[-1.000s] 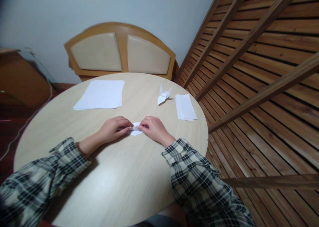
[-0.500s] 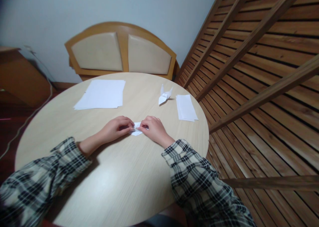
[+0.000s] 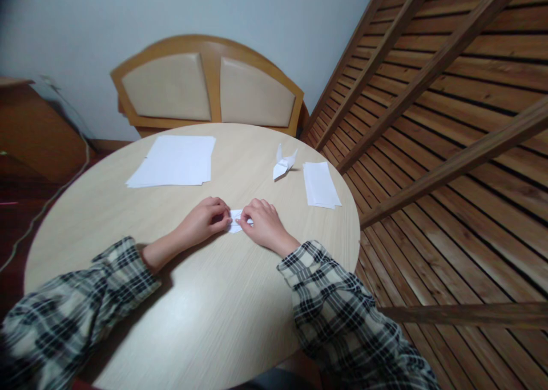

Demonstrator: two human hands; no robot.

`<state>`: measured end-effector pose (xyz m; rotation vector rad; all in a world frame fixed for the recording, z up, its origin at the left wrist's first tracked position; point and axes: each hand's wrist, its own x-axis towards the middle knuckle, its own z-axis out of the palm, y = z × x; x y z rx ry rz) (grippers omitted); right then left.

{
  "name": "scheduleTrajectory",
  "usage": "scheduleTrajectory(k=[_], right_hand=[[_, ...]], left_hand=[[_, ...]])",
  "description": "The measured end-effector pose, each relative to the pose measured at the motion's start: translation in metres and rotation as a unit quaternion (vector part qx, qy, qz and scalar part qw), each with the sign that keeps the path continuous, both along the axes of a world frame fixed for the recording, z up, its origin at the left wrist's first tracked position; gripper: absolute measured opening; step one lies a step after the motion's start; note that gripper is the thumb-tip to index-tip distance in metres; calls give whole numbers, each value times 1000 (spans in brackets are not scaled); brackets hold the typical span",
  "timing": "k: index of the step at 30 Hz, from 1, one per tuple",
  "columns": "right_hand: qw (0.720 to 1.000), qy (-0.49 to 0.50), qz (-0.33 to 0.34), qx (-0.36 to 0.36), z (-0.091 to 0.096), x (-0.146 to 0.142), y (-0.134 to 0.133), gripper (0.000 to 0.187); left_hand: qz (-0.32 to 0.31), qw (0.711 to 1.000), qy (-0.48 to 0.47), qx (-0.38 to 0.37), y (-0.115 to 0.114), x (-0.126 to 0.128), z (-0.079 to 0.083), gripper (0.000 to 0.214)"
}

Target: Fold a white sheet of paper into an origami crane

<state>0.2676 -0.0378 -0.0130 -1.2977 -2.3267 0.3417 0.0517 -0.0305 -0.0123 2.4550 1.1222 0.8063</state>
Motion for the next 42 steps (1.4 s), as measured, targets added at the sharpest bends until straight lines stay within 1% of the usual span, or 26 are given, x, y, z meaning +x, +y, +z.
scheduleTrajectory(k=[4, 7, 14, 19, 24, 33, 42], right_hand=[[1000, 0, -19, 13, -2, -2, -2, 18], [1000, -11, -19, 8, -3, -3, -2, 19], [999, -26, -29, 2, -5, -6, -1, 14], [998, -48, -42, -16, -2, -9, -2, 13], [997, -59, -48, -19, -1, -10, -2, 14], [997, -59, -53, -6, -5, -12, 0, 15], [997, -59, -48, -4, -4, -12, 1, 15]], left_hand=[[5, 1000, 12, 20, 0, 1, -2, 15], [6, 999, 26, 28, 0, 2, -4, 16], [10, 998, 44, 48, 2, 2, -7, 19], [13, 997, 59, 57, 3, 2, -7, 20], [18, 996, 74, 56, 2, 3, -6, 20], [29, 994, 94, 53, 1, 6, -4, 19], [29, 993, 91, 62, 3, 5, -8, 18]])
